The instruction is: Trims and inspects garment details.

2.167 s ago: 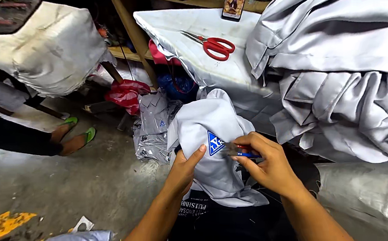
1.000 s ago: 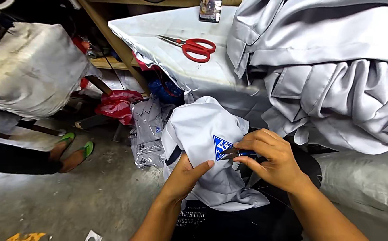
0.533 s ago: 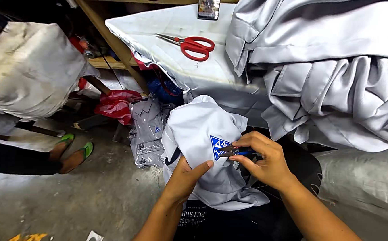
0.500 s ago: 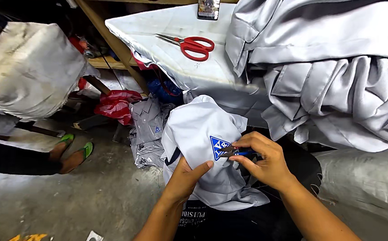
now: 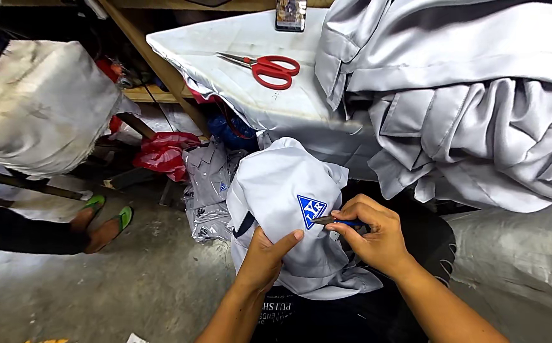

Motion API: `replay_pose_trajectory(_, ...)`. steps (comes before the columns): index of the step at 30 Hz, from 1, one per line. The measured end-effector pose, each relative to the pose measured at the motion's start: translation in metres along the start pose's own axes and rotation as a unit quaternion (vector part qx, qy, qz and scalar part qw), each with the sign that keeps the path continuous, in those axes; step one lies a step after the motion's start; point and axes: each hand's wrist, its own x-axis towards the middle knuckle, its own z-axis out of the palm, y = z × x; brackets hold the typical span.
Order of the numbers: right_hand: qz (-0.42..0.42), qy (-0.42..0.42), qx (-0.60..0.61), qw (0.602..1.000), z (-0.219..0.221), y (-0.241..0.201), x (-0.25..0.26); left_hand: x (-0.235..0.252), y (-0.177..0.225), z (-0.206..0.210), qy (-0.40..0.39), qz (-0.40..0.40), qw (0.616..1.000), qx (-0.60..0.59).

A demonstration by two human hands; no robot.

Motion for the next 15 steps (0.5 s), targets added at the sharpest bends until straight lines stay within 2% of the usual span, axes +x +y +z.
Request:
replay_pose_trajectory(7,0.049,-0.038,0.025,0.998,-0.010,-0.005,0.000,0.000,-0.001,0.001,-0.002,0.001,1.000,-0.004)
replay_pose_trajectory(15,0.005,-0.081,-0.004,0.997,-0.016,-0.003,0.004,0.002,0.001,-0.003,-0.046,0.002,0.998,0.030)
